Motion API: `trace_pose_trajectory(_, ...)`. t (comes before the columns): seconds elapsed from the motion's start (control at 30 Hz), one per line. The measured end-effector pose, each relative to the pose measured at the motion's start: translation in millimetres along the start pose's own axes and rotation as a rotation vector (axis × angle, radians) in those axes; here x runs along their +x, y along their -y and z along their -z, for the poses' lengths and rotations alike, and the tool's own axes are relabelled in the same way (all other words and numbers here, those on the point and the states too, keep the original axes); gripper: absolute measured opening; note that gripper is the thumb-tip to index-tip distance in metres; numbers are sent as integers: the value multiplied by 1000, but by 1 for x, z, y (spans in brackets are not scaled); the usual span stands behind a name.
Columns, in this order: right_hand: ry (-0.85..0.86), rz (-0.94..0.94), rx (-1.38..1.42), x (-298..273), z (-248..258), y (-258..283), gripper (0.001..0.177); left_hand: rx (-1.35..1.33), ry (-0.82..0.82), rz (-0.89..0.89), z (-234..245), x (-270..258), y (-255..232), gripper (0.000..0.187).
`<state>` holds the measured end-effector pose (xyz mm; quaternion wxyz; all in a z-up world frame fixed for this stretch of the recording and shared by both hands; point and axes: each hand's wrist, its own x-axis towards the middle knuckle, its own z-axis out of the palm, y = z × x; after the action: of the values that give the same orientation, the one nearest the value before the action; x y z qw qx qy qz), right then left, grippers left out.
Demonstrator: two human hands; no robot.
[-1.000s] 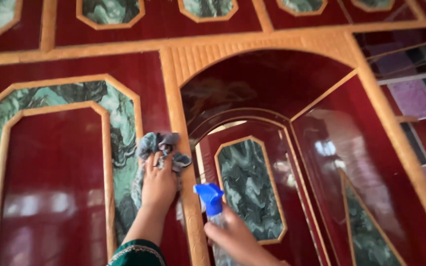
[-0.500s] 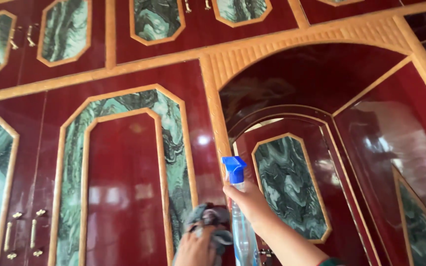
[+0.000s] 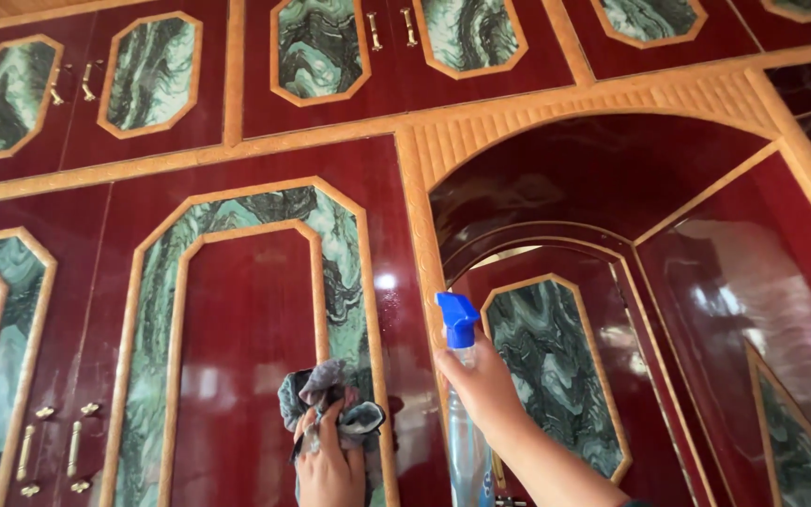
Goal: The person sprays a cleaning solution onto a large wooden wardrobe and wipes the surface with a cloth. They repeatedly spray and wipe different sections of the wardrobe doors.
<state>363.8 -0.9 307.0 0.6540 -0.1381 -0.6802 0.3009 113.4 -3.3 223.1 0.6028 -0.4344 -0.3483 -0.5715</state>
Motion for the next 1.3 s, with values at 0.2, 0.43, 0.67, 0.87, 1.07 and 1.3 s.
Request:
trace_pose_trajectory(0.2, -27, 22, 136, 1, 16, 3, 22, 16, 65, -16, -25, -10, -30, 63)
trace_pose_trajectory(0.43, -55, -53, 36, 3, 38, -6, 30, 144, -92, -133, -115, -77, -28, 56)
trace_pose_trajectory(0.67, 122, -12, -156, 4, 22, -26, 20, 64, 245, -8, -127, -1, -34, 68)
trace_pose_trajectory(0.87, 64, 25, -258, 42, -13, -37, 32, 39, 219, -60, -150, 82, -24, 65)
trace_pose_trajectory(1.07, 70, 89, -144, 87, -27, -34, 30, 13, 214, -94, -183, 155, -8, 60)
trace_pose_trajectory(1.3, 6, 149, -85, 107, -18, -58, 25, 54, 93, -213, -186, 165, -10, 55)
